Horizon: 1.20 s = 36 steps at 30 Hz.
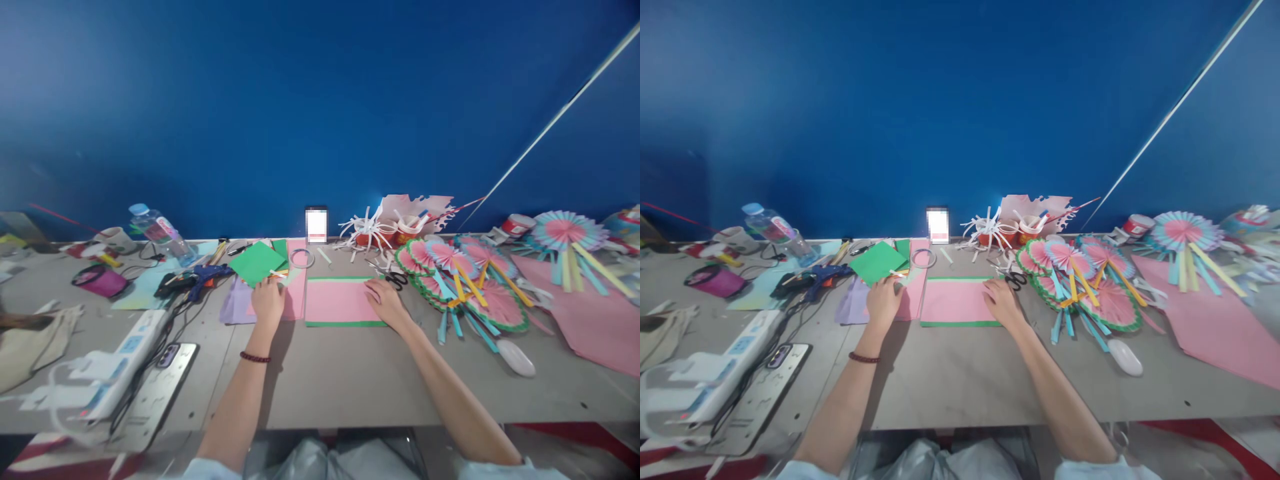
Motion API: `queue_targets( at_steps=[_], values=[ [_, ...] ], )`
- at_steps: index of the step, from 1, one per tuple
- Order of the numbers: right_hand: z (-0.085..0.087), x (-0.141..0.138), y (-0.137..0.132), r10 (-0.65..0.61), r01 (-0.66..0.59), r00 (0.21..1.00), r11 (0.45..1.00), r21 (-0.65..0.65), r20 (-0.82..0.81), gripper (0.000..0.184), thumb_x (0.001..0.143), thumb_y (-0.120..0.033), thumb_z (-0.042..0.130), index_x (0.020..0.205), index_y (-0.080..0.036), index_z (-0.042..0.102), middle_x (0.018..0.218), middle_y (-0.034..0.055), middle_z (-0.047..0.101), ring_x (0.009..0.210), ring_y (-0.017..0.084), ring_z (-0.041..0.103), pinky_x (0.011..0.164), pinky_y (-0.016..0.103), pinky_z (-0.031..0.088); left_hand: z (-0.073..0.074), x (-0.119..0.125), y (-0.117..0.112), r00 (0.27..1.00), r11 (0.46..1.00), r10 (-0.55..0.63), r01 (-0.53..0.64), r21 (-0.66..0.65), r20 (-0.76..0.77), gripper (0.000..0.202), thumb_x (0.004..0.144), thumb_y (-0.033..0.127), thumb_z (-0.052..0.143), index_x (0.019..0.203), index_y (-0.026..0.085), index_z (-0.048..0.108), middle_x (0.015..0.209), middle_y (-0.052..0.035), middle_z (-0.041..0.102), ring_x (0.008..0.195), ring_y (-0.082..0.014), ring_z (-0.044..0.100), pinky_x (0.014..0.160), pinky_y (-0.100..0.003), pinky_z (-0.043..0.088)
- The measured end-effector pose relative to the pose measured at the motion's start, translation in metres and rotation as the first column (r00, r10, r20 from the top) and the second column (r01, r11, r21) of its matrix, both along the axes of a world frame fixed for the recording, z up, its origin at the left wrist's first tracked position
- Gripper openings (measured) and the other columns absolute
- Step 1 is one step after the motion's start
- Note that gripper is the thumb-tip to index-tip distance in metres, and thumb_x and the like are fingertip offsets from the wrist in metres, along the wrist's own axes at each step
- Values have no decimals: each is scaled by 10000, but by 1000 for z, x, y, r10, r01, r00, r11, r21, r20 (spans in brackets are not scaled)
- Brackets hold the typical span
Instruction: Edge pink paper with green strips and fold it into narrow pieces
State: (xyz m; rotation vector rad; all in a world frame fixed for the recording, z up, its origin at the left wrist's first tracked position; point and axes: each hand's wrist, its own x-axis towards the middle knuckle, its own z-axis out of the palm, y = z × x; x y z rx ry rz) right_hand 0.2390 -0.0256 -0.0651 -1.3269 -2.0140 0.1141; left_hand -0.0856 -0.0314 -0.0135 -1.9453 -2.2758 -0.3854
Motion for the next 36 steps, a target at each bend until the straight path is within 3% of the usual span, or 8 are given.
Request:
queue_targets(
  at_steps=[4,11,23,36],
  values=[
    [-1,0,0,-2,2,1000,1000,3,-12,234,821,-237,511,952,-153,686,1005,130,698,965,253,622,912,416,483,2,-1,1,999,998,-30,32,-46,40,256,844,209,503,1059,163,633,1029,-112,647,971,-264,590,825,-345,450],
    [1,0,0,4,-4,1000,1000,0,-29,213,823,-233,510,920,-174,691,990,119,704,944,237,628,900,387,492,1,-2,1,993,999,-28,32,-30,117,274,815,144,512,1059,176,630,976,-104,672,940,-253,616,766,-336,480],
    [-3,0,1,-6,5,999,1000,-11,-41,232,816,-241,500,914,-181,702,986,117,702,953,237,634,897,416,494,4,10,-3,994,996,-63,58,-61,-85,283,861,178,412,835,127,689,1027,-141,644,970,-272,577,750,-347,470],
    [0,0,0,8,-9,999,1000,-21,-38,223,826,-240,501,911,-167,694,998,122,698,950,242,632,903,398,491,-3,7,1,991,992,-128,127,20,26,233,881,245,468,1014,161,640,1054,-104,664,997,-245,590,830,-320,455]
  ],
)
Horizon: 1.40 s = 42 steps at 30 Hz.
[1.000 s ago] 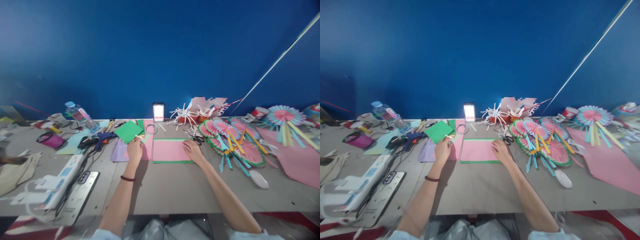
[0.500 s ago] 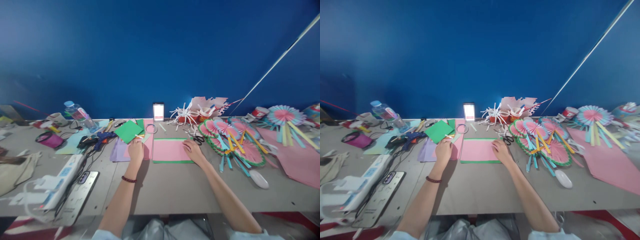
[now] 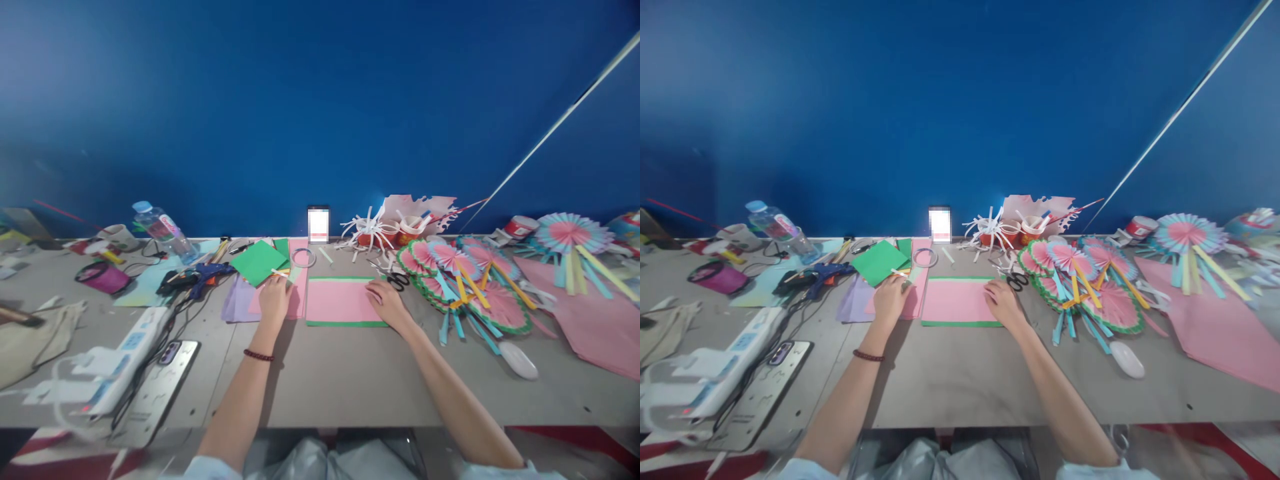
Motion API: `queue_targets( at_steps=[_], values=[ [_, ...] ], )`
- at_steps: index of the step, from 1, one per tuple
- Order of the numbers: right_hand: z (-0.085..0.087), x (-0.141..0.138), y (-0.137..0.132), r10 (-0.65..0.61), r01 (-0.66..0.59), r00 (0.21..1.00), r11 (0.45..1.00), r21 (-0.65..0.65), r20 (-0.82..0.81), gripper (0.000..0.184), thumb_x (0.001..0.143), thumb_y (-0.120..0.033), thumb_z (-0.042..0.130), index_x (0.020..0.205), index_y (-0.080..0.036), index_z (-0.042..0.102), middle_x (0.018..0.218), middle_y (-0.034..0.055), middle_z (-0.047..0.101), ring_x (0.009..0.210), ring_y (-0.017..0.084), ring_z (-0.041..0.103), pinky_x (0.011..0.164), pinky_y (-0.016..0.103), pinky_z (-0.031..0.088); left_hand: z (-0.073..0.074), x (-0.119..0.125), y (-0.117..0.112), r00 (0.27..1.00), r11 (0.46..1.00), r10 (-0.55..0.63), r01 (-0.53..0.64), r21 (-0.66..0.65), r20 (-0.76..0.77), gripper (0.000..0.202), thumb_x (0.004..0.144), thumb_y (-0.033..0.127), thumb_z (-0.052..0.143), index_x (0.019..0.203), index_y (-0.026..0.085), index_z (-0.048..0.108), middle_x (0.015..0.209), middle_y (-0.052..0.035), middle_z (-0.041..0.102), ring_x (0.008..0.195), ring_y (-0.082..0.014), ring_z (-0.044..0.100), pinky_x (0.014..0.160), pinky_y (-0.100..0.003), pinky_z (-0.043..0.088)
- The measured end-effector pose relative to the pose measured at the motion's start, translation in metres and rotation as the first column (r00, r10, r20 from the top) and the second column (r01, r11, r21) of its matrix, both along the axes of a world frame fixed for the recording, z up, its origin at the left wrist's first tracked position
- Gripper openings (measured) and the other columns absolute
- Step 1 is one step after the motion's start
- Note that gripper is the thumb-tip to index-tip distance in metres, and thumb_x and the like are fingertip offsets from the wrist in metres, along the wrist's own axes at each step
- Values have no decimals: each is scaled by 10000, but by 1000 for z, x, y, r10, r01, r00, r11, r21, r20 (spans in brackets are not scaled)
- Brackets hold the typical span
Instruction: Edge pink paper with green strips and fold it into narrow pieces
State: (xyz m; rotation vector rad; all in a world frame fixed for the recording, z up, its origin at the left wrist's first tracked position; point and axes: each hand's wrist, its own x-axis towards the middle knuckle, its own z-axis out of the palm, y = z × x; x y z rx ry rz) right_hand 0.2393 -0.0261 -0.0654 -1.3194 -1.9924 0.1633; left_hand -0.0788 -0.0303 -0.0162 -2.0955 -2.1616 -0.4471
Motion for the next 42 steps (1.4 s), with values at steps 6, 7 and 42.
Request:
queue_targets(
  at_steps=[6,7,42],
  values=[
    [1,-1,-1,-1,1,1000,1000,-7,-2,219,821,-235,508,905,-163,697,992,131,700,941,257,637,894,413,495,-3,-2,1,1000,1000,-16,16,0,18,237,856,174,469,1011,154,647,1085,-116,642,1017,-251,572,892,-339,446],
    [1,-1,0,-1,1,1000,1000,-7,-1,219,819,-237,510,901,-163,698,990,132,702,939,257,638,895,414,496,-3,-2,2,1000,1000,-13,13,-2,12,247,852,157,458,1008,155,649,1074,-113,644,1011,-249,574,888,-339,448],
    [28,-24,-17,97,-105,977,994,-37,-192,230,844,-316,528,934,-195,701,1013,119,688,1005,241,610,915,421,484,-4,58,-21,242,945,-142,321,59,960,276,753,430,620,769,154,635,684,-22,648,575,-128,591,545,-233,473]
  ],
)
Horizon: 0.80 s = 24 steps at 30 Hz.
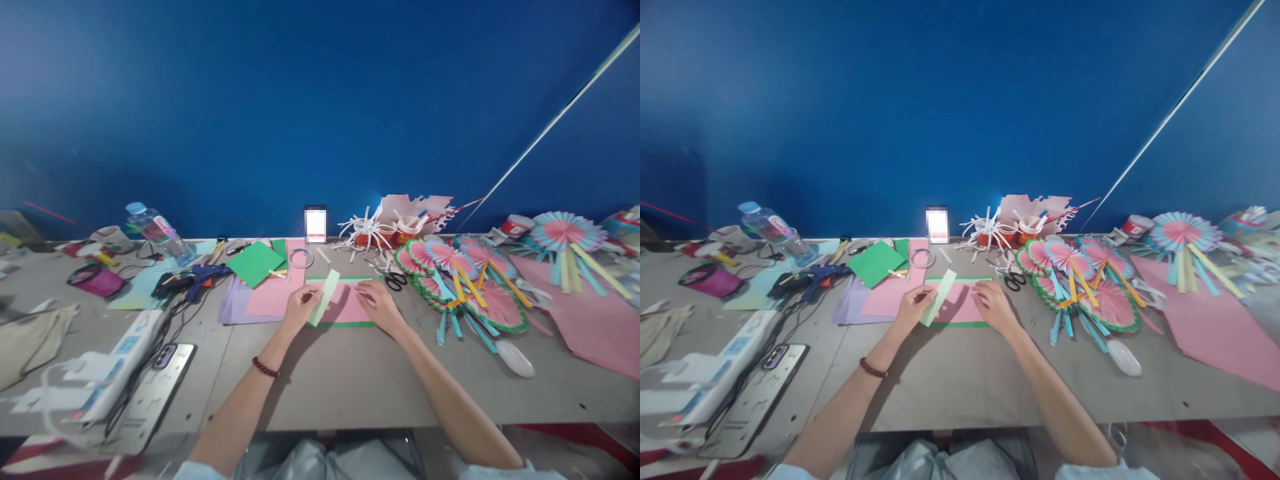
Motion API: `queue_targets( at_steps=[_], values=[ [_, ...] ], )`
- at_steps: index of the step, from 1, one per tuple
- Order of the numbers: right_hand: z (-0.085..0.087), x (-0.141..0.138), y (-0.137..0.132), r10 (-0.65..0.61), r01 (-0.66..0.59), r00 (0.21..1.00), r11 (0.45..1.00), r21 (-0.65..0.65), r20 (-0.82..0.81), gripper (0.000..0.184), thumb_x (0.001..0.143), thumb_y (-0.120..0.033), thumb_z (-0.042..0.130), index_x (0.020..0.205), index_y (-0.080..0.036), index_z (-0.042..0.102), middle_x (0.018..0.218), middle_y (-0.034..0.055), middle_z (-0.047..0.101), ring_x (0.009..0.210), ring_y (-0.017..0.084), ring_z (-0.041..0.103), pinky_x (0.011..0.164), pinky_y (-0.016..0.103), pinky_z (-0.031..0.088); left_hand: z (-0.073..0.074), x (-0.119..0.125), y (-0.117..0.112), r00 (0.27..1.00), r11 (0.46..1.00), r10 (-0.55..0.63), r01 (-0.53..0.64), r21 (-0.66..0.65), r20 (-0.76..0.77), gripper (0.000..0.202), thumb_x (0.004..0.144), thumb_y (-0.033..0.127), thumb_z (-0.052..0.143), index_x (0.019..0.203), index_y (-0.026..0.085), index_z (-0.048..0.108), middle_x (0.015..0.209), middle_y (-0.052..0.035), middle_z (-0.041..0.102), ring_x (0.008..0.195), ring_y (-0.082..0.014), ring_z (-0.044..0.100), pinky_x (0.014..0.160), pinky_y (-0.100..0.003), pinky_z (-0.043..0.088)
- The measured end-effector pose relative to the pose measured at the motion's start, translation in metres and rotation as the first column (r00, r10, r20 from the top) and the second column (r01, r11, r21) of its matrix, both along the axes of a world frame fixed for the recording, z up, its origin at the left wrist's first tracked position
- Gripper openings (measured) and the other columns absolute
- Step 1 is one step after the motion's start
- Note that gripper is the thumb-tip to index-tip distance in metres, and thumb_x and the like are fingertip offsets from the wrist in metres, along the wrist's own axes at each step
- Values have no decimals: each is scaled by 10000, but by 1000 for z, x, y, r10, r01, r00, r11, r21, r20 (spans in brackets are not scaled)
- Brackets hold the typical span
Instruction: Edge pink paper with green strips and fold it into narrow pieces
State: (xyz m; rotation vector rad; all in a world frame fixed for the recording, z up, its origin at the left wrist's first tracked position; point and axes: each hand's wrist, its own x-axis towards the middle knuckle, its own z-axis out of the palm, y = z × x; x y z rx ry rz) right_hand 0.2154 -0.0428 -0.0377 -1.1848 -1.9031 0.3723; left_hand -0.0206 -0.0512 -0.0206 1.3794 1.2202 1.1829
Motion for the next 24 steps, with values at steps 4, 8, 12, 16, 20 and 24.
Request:
queue_targets(
  at_steps=[4,8,12,16,20,24],
  values=[
    [12,-22,-14,114,-179,967,939,-292,-228,302,848,-395,519,1003,-193,682,1035,102,695,879,196,654,782,333,533,3,9,-6,980,978,-52,89,-191,193,370,628,461,742,788,148,626,568,10,604,458,-105,549,447,-207,425],
    [12,-36,-19,63,-218,933,883,-416,-355,286,789,-432,569,873,-177,667,874,63,702,742,165,632,675,289,517,7,16,-11,975,965,-87,134,-227,203,379,577,442,773,741,142,608,545,11,603,451,-111,561,435,-202,412],
    [11,-40,-21,-21,-181,924,855,-486,-381,278,748,-449,593,760,-172,617,699,14,644,596,128,565,569,249,476,5,22,-15,978,968,-121,154,-197,169,325,601,409,750,685,146,579,516,12,595,447,-110,558,424,-195,388],
    [16,-43,-26,-41,-103,951,891,-442,-306,243,770,-414,570,737,-176,611,685,18,630,580,130,551,558,245,451,2,26,-17,982,984,-94,117,-137,162,282,621,370,738,653,150,565,515,0,609,483,-120,580,480,-212,439],
    [21,-35,-23,-62,-6,980,939,-343,-187,228,819,-366,508,762,-182,631,750,47,664,611,149,574,606,265,461,2,25,-16,982,984,-69,95,-148,177,284,622,379,735,668,152,570,490,7,602,433,-117,567,409,-192,389],
    [17,1,-7,-246,249,969,964,-96,39,236,837,-274,445,884,-163,648,937,116,683,867,219,597,809,341,461,2,19,-13,978,966,-20,73,-247,209,333,619,428,736,728,160,572,491,10,610,403,-134,579,329,-177,327]
  ],
)
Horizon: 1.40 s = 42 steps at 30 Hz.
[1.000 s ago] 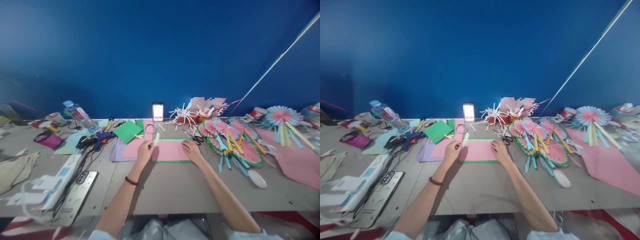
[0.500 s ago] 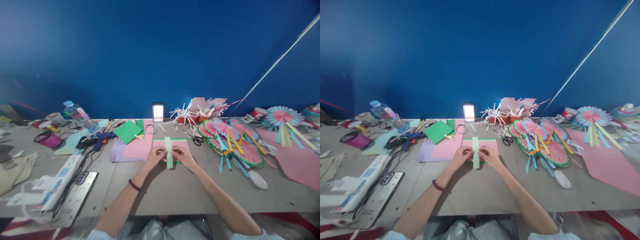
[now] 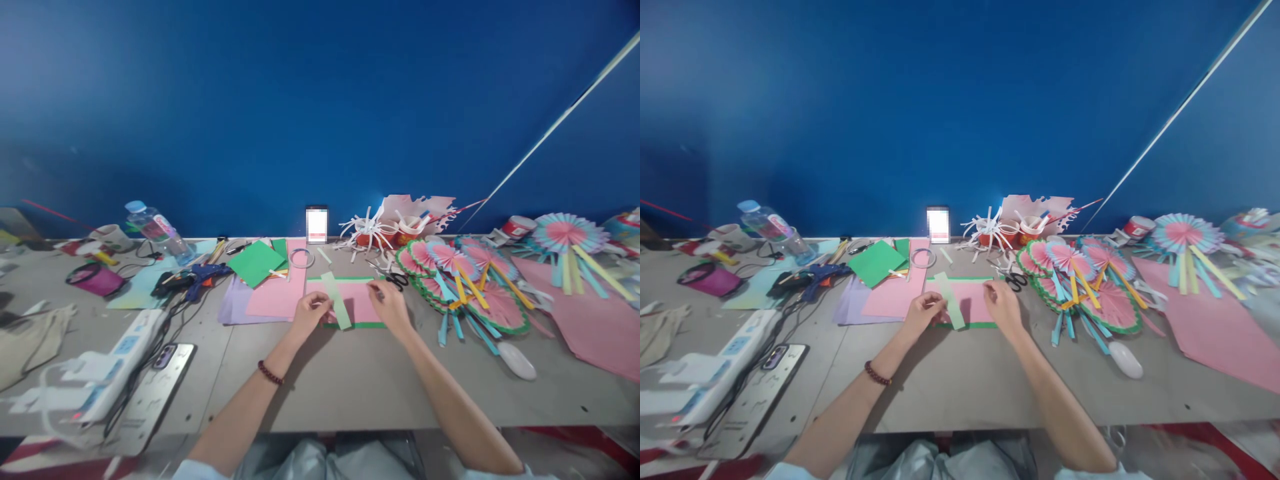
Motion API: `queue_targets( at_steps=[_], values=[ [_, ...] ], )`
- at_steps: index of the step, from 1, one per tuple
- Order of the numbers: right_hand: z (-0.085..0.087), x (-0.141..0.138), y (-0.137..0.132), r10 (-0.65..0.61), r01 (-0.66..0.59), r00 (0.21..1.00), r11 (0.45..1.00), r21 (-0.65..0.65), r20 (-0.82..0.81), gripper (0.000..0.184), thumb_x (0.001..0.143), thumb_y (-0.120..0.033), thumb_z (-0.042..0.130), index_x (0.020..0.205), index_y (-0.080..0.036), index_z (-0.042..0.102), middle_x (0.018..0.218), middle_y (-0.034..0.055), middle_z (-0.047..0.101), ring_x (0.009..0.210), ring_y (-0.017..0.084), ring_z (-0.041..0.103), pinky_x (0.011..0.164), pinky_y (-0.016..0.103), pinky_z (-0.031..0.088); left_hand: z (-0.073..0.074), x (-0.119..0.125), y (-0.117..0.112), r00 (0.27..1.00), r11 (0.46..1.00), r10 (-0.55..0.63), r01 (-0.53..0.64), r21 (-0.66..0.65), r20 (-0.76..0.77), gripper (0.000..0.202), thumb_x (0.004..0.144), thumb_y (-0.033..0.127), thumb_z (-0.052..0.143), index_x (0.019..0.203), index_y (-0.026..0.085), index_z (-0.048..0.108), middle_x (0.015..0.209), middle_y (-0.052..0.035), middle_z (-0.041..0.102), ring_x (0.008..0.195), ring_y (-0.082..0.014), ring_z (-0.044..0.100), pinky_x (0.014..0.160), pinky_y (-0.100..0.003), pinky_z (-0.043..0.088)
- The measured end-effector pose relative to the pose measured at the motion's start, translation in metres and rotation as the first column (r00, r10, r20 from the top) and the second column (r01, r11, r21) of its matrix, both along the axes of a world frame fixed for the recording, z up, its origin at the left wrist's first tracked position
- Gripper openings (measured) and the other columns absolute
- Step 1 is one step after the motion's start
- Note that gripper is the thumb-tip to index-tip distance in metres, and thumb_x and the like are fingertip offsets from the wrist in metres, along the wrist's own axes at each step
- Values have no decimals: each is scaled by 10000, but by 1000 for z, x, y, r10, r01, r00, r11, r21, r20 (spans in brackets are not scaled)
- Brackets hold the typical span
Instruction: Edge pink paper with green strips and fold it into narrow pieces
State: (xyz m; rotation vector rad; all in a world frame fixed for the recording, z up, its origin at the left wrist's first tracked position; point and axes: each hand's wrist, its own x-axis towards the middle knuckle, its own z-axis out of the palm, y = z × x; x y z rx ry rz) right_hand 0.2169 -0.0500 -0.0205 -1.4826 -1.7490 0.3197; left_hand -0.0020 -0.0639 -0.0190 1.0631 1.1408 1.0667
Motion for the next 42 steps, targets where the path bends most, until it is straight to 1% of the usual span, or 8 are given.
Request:
queue_targets(
  at_steps=[4,9,19,23,27,31,36,42],
  values=[
    [-10,39,15,-220,222,934,975,25,283,288,828,-144,393,972,-106,639,977,160,668,942,249,563,888,375,412,-1,-3,1,998,998,35,-33,-52,43,355,624,444,745,759,160,579,519,-4,638,436,-146,610,353,-183,387],
    [-18,56,21,-315,360,862,932,-42,398,289,837,-158,407,1014,-102,629,989,158,652,940,247,567,860,338,411,-1,-5,4,987,996,85,-81,-38,133,367,591,428,780,740,156,583,546,5,625,552,-188,676,369,-180,415],
    [-9,62,23,-297,376,889,908,-185,348,183,777,-249,532,810,-125,662,867,171,679,861,284,603,761,342,433,0,-9,7,978,992,126,-127,-8,164,388,574,439,787,738,152,583,573,16,616,526,-172,665,371,-185,421],
    [0,55,18,-369,384,923,877,-288,108,134,751,-260,563,789,-152,634,876,151,689,860,274,622,747,337,436,-1,-11,9,977,992,123,-123,-10,176,381,588,442,781,741,156,581,588,13,632,534,-167,667,397,-186,437],
    [7,46,15,-413,257,876,836,-486,-247,166,745,-313,585,832,-172,569,732,75,676,586,174,609,545,265,429,1,-12,9,972,991,137,-136,-20,188,390,584,457,782,732,158,581,585,10,639,534,-166,666,410,-191,445],
    [12,42,13,-391,124,843,809,-574,-370,194,776,-357,562,775,-166,528,536,31,601,394,114,489,388,224,352,6,-12,10,968,986,167,-163,-33,188,429,530,476,805,711,157,585,584,9,638,520,-170,661,409,-205,452],
    [17,38,11,-350,-10,798,807,-590,-491,275,798,-439,554,722,-181,495,456,-31,489,363,79,426,358,192,292,3,-14,12,956,982,187,-182,-44,226,415,537,461,806,726,156,597,589,2,645,524,-161,656,431,-207,465],
    [24,17,-2,-132,-360,732,758,-544,-669,321,737,-471,635,803,-177,525,592,-44,510,407,55,421,364,172,315,0,-19,16,929,970,236,-245,-3,286,312,596,391,770,645,144,586,580,36,603,380,-31,469,402,-162,383]
  ],
)
